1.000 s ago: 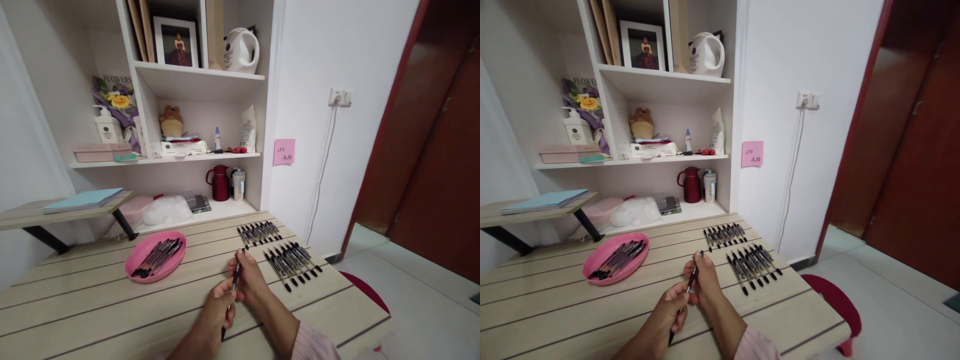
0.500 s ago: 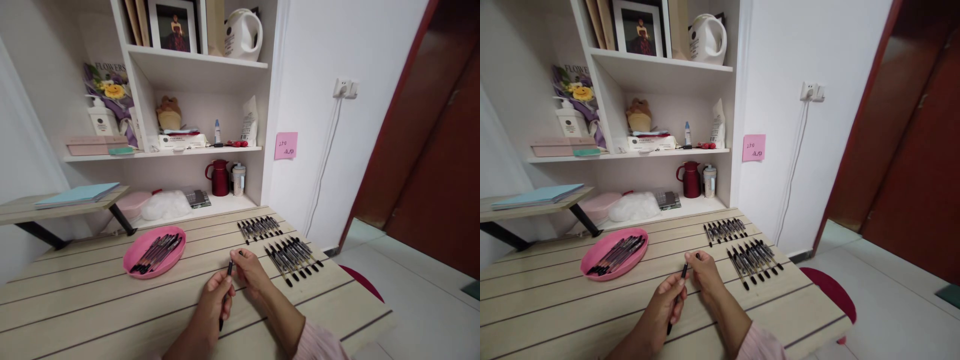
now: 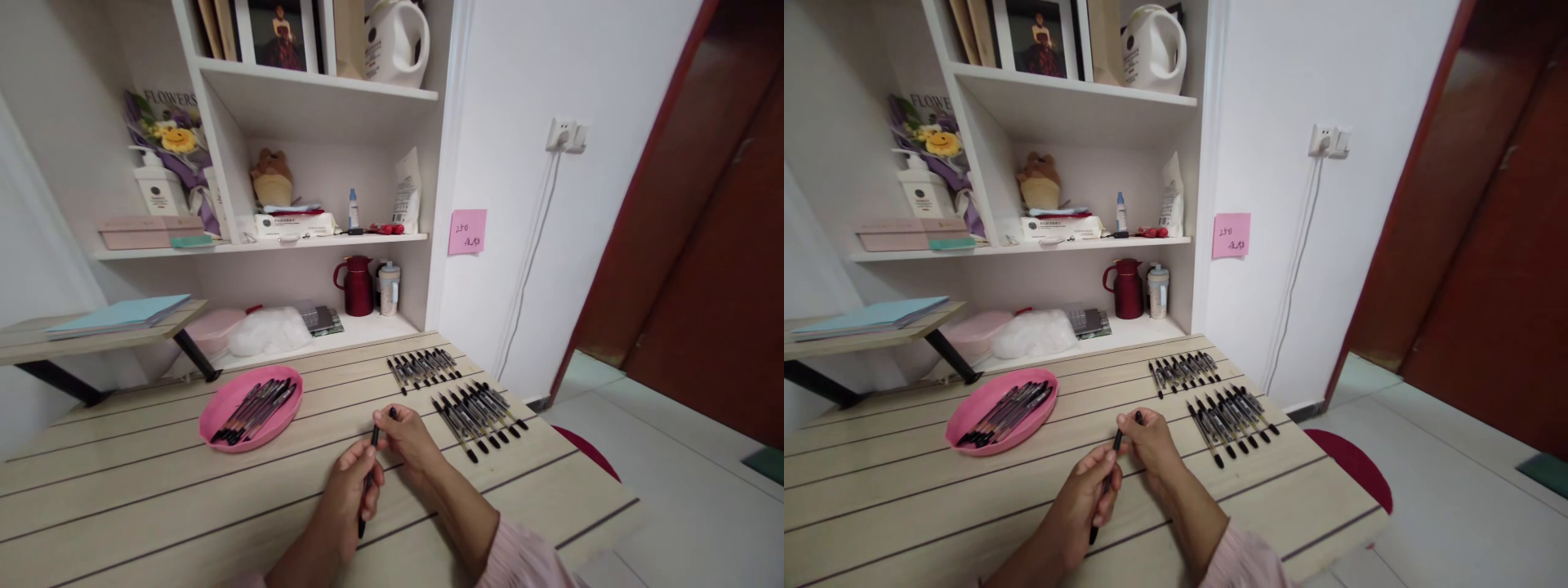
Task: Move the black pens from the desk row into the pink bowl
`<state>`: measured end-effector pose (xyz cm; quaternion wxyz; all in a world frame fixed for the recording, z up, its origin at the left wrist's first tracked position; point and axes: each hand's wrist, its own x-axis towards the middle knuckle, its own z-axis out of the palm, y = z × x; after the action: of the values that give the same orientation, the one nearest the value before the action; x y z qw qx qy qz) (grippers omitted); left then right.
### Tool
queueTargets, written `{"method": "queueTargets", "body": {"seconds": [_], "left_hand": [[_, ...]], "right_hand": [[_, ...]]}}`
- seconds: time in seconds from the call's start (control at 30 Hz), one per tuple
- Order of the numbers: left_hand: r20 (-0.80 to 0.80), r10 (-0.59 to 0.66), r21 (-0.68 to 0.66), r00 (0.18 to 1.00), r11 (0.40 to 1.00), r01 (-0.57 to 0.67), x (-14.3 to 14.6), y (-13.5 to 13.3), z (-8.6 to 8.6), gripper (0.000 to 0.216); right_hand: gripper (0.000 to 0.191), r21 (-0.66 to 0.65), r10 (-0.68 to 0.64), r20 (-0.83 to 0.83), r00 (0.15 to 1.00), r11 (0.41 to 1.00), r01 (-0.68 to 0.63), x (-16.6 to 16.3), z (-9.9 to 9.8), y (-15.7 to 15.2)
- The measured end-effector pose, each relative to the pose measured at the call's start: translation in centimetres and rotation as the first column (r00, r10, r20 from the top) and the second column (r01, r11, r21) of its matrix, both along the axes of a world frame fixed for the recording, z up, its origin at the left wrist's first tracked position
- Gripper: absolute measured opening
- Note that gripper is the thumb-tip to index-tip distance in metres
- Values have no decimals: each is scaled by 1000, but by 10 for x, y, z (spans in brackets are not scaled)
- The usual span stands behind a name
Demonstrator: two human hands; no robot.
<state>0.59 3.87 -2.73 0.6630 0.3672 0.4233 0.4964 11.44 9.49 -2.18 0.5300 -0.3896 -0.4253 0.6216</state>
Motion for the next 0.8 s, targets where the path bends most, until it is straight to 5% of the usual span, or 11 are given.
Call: {"method": "queueTargets", "body": {"seconds": [0.17,0.57,0.8], "left_hand": [[0,1,-5,1000,1000,-1,0,1,-2,38],[-3,-12,24,1000,1000,12,0,1,-4,37],[3,-29,32,1000,999,28,-1,2,-5,32]], "right_hand": [[41,-86,95,-105,990,991,-105,1,-3,1],[38,-98,20,-129,991,995,-33,0,-2,0],[39,-97,99,-189,977,988,-119,1,-1,-1]]}}
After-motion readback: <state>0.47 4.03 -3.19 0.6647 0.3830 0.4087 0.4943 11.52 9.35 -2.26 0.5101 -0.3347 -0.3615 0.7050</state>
